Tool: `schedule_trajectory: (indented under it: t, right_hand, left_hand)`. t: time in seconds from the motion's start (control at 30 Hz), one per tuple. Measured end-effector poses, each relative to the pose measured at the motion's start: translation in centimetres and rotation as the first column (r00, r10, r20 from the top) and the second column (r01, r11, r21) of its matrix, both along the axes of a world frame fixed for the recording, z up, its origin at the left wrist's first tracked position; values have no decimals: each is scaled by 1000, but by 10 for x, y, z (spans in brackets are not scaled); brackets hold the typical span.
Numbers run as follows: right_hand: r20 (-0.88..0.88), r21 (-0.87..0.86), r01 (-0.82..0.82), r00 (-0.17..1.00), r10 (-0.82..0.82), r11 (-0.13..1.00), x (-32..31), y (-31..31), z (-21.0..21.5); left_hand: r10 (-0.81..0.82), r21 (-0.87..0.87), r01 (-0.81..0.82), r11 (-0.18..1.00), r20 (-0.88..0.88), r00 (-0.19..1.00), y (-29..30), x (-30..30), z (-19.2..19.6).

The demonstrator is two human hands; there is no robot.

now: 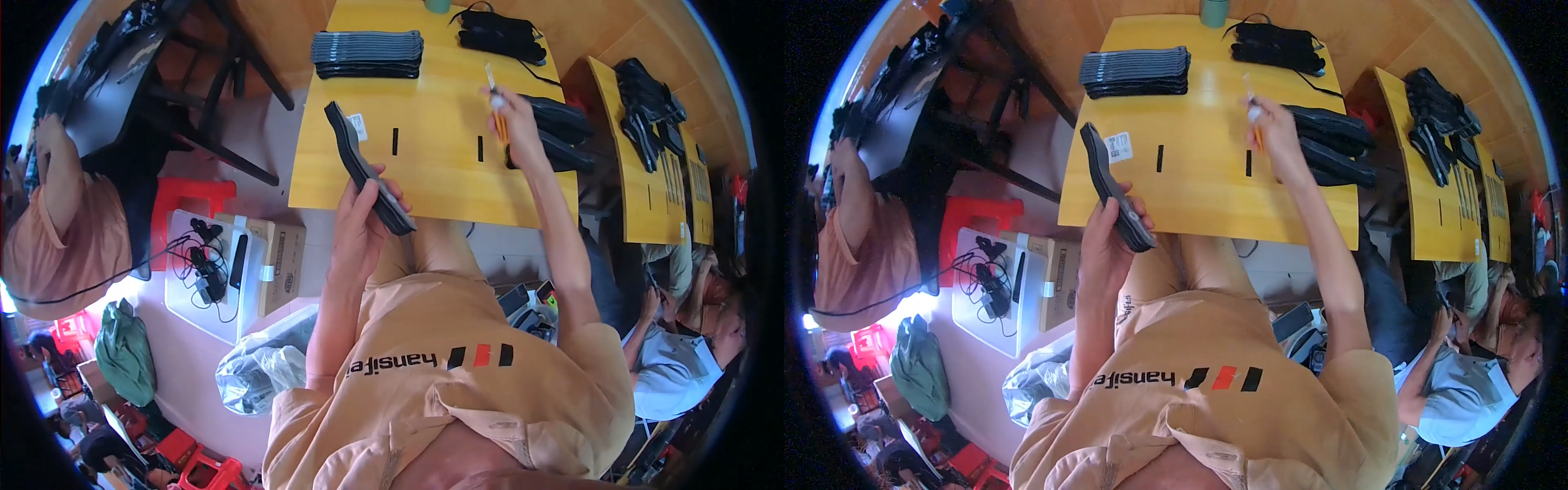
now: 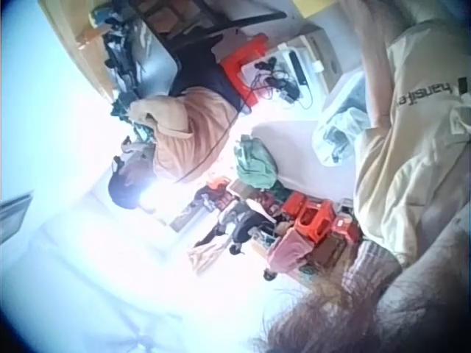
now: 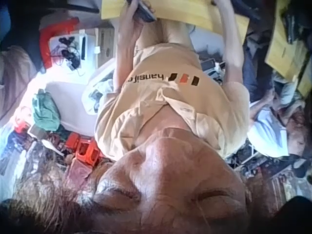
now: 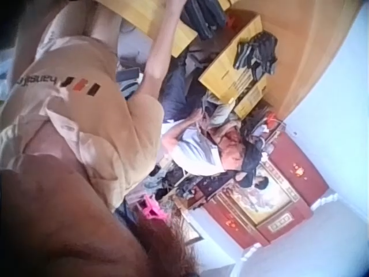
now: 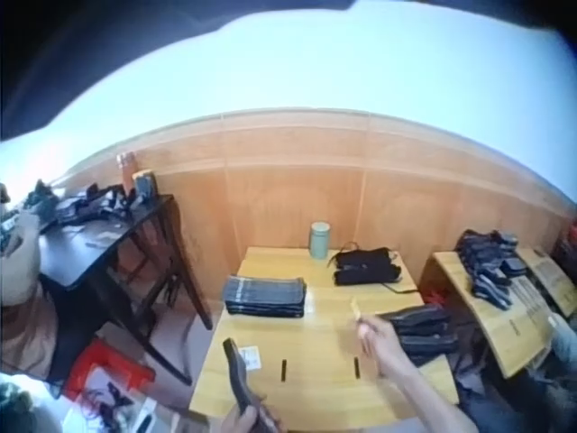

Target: The recorder is applying small white circular labels to specific spots on black ribbed textile straps.

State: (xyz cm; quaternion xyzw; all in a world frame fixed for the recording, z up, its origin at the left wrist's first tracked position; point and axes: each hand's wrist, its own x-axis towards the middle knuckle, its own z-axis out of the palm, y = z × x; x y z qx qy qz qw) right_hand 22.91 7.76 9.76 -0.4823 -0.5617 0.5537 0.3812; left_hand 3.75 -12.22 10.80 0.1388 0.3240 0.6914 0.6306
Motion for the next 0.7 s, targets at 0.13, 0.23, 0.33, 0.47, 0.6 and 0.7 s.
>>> schedule_trajectory:
  t: [0.13, 0.23, 0.33, 0.47, 0.6, 0.7]
  right_hand:
    - [-14, 53, -242, 970, 243, 969, 10, -106, 35]
    - [119, 296, -315, 949, 293, 902, 14, -137, 48]
    - [215, 339, -387, 919, 329, 858, 23, -153, 45]
    - [227, 408, -405, 913, 338, 818, 27, -166, 37]
    - [283, 459, -402, 911, 299, 792, 29, -168, 42]
    - [243, 504, -340, 938, 247, 794, 28, -167, 46]
  left_hand:
    - [-58, 90, 64, 994, -60, 996, 5, 14, 7]
    - [-71, 113, 83, 990, -105, 992, 6, 21, 12]
    - [-51, 93, 63, 994, -127, 991, 0, 20, 11]
    - [-36, 43, 39, 998, -70, 997, -4, 20, 2]
    - [-69, 43, 73, 996, -91, 993, 1, 37, 6]
    - [-74, 73, 77, 994, -39, 996, 7, 42, 9]
